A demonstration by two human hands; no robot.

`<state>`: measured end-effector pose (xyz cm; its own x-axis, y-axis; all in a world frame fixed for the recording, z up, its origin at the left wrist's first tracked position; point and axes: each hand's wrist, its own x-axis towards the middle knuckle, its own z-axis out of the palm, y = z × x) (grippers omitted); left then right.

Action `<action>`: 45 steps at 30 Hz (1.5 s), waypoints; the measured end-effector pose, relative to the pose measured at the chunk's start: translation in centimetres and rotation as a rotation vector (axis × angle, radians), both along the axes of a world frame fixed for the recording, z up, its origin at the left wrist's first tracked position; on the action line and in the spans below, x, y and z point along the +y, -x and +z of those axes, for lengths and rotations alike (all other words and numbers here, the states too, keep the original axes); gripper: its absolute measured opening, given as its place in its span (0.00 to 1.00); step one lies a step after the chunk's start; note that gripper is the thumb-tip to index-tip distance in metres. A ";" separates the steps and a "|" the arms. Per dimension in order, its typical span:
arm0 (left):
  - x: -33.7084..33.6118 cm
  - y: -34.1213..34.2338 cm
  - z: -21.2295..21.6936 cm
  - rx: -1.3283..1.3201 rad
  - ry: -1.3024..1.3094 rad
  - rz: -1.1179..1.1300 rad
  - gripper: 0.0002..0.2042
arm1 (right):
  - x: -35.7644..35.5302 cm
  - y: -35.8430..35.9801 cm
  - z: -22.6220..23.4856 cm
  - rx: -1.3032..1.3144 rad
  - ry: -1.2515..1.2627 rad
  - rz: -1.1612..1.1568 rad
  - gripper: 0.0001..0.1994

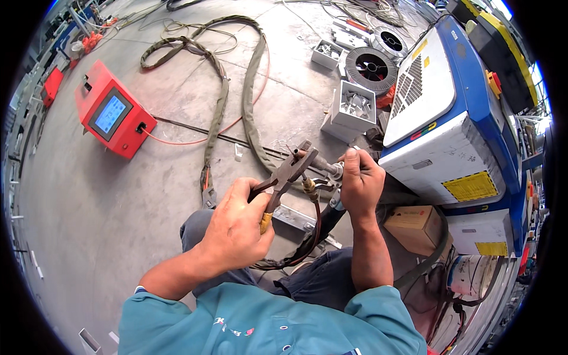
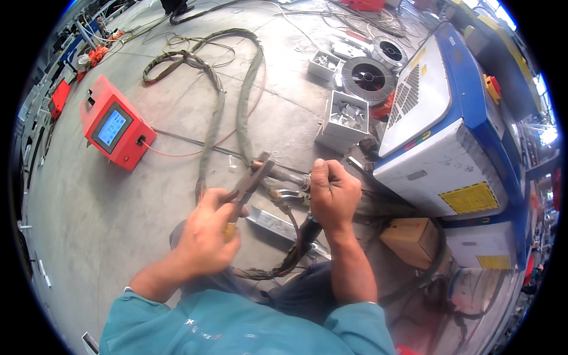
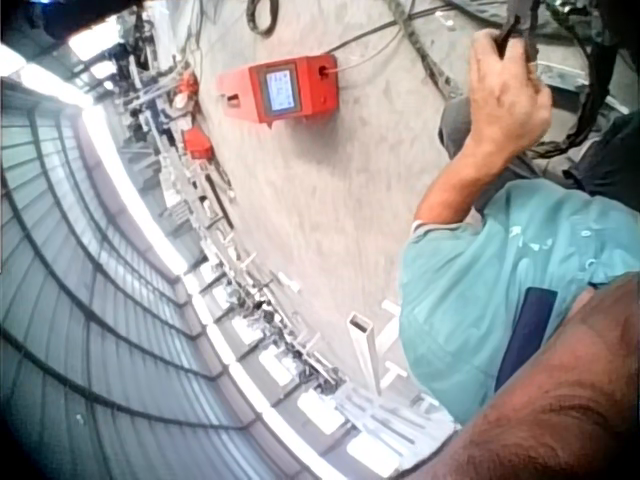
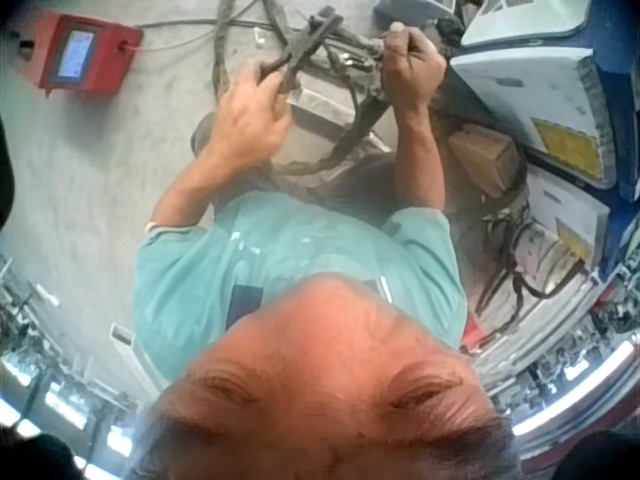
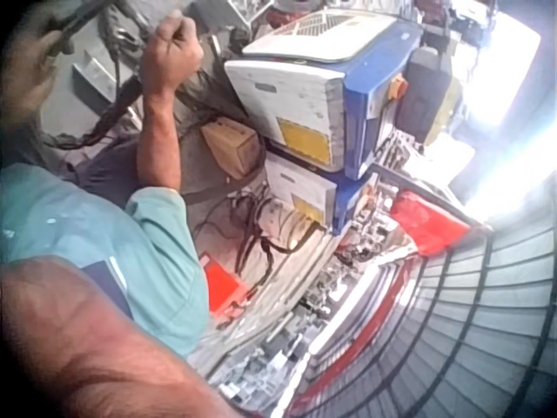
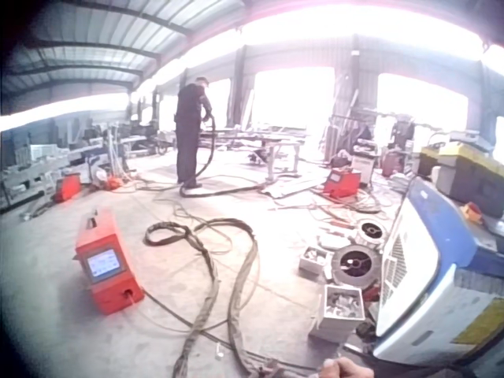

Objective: The person adjusts settings on a welding machine, inserts a wire into a handheld welding gun, and welds a metal piece on the floor. They then use pliers and a wrench to adjust the welding gun's nozzle and tip.

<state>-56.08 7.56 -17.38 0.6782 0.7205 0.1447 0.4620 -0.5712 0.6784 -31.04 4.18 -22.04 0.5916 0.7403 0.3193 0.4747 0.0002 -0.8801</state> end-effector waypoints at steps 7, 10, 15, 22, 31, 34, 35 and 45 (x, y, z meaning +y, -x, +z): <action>0.0 0.3 0.0 0.018 0.018 -0.049 0.14 | -0.3 -0.3 0.3 0.038 0.011 0.060 0.16; 0.2 0.5 -0.1 0.053 0.009 -0.067 0.15 | -0.2 -0.3 0.2 0.063 0.009 0.094 0.17; 0.4 0.3 -0.3 -0.013 -0.107 -0.109 0.12 | -0.1 -0.7 -0.3 0.120 0.009 0.150 0.17; 0.5 0.4 0.0 0.033 -0.108 -0.109 0.14 | 0.1 -0.9 -0.2 0.168 0.020 0.195 0.18; -0.1 0.6 -0.9 -0.084 -0.083 -0.012 0.28 | 0.2 -3.3 -1.0 0.320 -0.004 0.157 0.17; -0.4 1.0 -1.5 -0.131 0.175 0.042 0.35 | 0.3 -5.2 -1.8 0.438 -0.038 0.202 0.17; -0.4 0.7 -1.6 -0.164 0.189 0.027 0.35 | 0.5 -5.8 -2.6 0.485 -0.053 0.226 0.17; -0.6 -7.9 -8.6 -0.653 0.819 -0.012 0.24 | 1.1 -6.1 -3.1 0.623 -0.083 0.366 0.16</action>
<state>-48.17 6.98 -25.97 0.6520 0.7569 -0.0438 -0.1360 0.1736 0.9754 -24.95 5.24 -25.12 0.4007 0.9137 0.0675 -0.1583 0.1416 -0.9772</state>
